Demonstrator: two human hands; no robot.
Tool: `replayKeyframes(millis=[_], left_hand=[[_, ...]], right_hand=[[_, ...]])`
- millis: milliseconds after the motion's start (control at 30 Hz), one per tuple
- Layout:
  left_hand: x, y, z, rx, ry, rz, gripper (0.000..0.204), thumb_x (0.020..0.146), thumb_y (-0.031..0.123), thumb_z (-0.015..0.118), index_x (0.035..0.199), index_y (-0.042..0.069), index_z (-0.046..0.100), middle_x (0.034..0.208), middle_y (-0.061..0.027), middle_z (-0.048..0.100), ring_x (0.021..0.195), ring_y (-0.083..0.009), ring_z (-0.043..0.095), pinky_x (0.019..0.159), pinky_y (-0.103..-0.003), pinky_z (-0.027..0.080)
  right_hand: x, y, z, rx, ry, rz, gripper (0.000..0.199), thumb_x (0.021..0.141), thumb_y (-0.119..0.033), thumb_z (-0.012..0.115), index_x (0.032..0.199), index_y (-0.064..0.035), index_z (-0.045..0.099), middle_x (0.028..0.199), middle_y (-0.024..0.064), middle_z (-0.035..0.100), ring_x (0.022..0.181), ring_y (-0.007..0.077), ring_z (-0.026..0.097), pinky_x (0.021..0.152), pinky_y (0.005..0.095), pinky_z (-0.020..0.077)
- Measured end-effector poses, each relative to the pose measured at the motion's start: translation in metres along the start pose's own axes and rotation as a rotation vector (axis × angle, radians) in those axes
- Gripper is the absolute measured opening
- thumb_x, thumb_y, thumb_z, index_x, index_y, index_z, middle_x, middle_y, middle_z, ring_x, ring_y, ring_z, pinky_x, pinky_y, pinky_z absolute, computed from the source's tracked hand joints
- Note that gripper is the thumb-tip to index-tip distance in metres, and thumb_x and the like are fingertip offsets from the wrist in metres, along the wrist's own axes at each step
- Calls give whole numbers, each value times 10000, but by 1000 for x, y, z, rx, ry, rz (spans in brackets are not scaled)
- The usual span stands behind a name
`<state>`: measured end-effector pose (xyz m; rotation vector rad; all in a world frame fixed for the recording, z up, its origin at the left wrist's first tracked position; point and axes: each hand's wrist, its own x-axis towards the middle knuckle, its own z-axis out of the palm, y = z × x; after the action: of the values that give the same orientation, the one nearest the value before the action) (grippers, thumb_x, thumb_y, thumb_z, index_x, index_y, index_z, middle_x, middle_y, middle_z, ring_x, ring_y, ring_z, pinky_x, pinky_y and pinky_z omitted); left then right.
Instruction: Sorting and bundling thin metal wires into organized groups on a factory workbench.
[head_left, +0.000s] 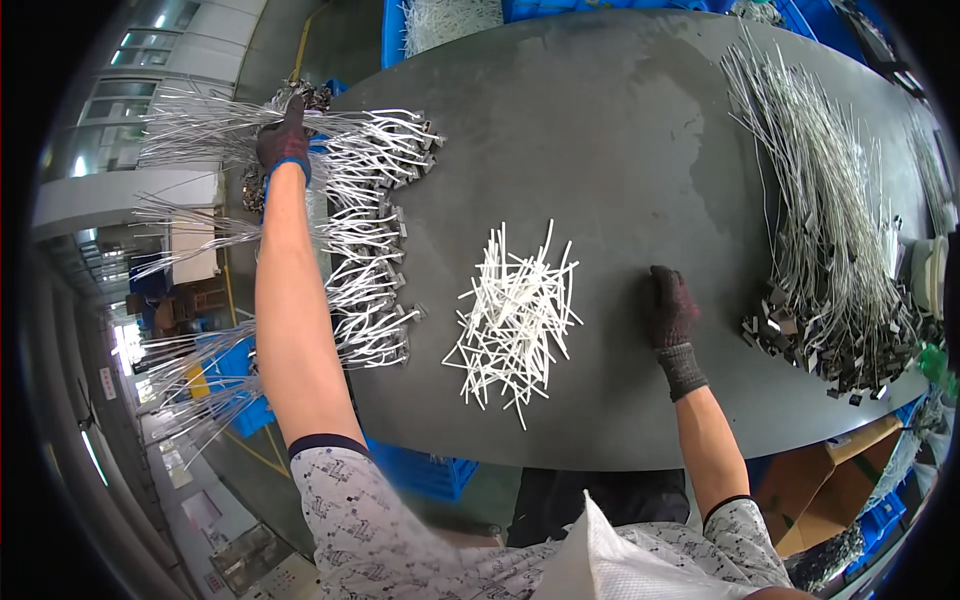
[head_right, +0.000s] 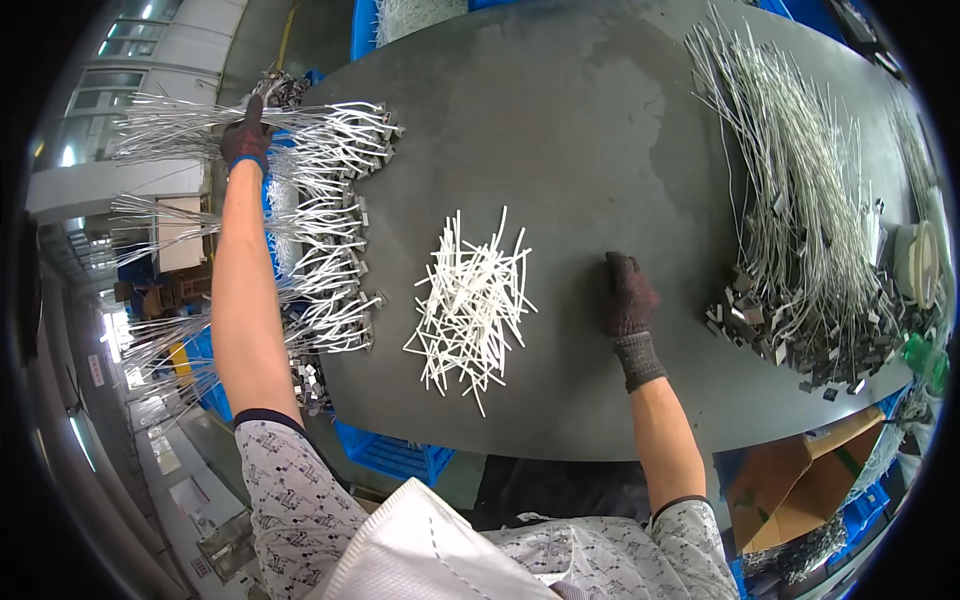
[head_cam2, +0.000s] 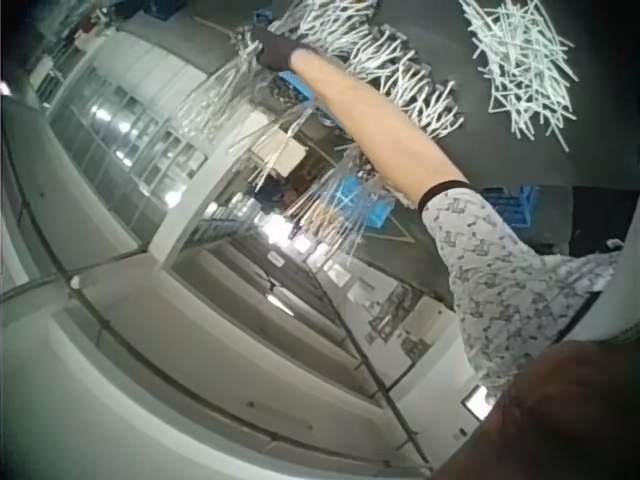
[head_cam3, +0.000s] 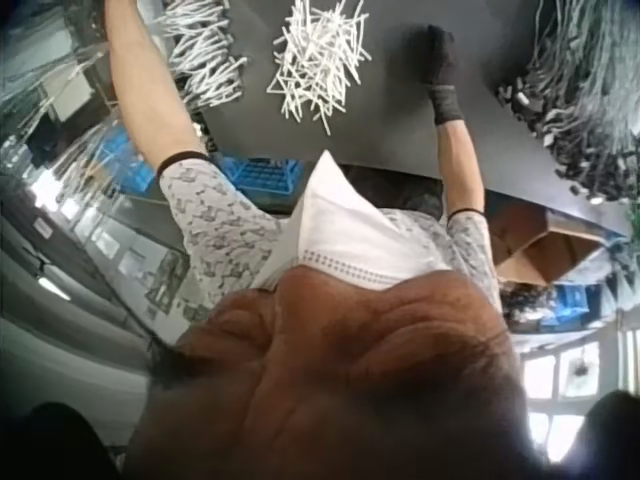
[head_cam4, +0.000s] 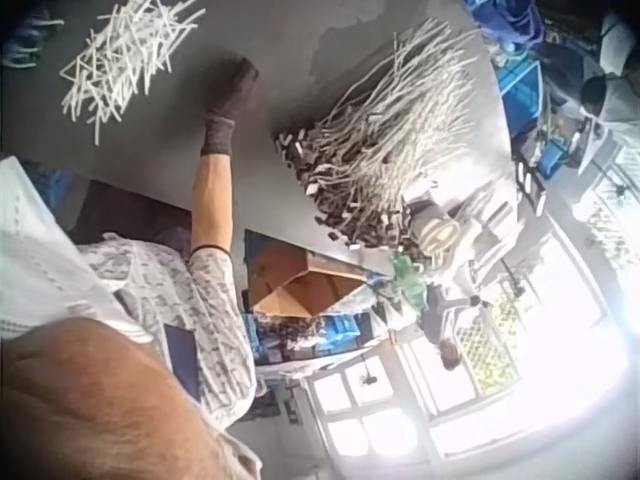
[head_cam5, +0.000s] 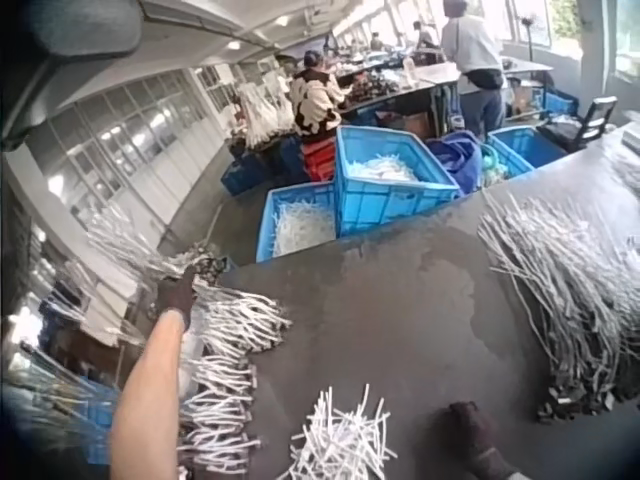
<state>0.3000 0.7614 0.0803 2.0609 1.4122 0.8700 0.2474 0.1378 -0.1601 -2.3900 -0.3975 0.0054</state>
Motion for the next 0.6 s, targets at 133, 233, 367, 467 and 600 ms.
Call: replayKeyframes(millis=[133, 233, 367, 467, 600], left_hand=[[-115, -22, -1, 529, 31, 369, 494, 867, 491, 689, 951, 5, 715, 960, -219, 724, 930, -384, 681, 872, -477, 501], [-289, -55, -28, 197, -368, 206, 412, 947, 446, 579, 931, 47, 682, 897, -216, 690, 889, -404, 669, 783, -455, 512], [-479, -168, -106, 355, -513, 151, 315, 900, 390, 657, 945, 81, 697, 869, -167, 714, 803, -369, 693, 712, -452, 532], [-570, -208, -137, 293, -457, -86, 297, 844, 377, 733, 878, 83, 712, 820, -147, 720, 791, -338, 710, 703, -435, 541], [-612, -205, -138, 328, -447, -82, 333, 859, 403, 689, 937, 80, 702, 877, -158, 725, 841, -356, 707, 724, -452, 540]], right_hand=[[-2, 9, -6, -21, 1, 31, 209, 964, -279, 612, 1161, -216, 640, 1033, 54, 687, 870, 302, 688, 720, 452, 543], [-4, 18, -14, 25, -28, 81, 187, 954, -237, 617, 1124, -173, 662, 1059, 100, 697, 928, 345, 688, 762, 443, 543], [-9, 6, -18, 124, -13, 17, 182, 956, -230, 606, 1116, -164, 660, 1066, 104, 699, 946, 352, 682, 781, 444, 541], [-14, 9, -24, 150, 5, -51, 175, 956, -227, 602, 1107, -159, 660, 1064, 113, 696, 949, 362, 676, 788, 445, 540], [-57, 31, -41, 147, 42, -136, 166, 951, -214, 604, 1095, -152, 659, 1024, 134, 690, 939, 378, 665, 788, 452, 538]])
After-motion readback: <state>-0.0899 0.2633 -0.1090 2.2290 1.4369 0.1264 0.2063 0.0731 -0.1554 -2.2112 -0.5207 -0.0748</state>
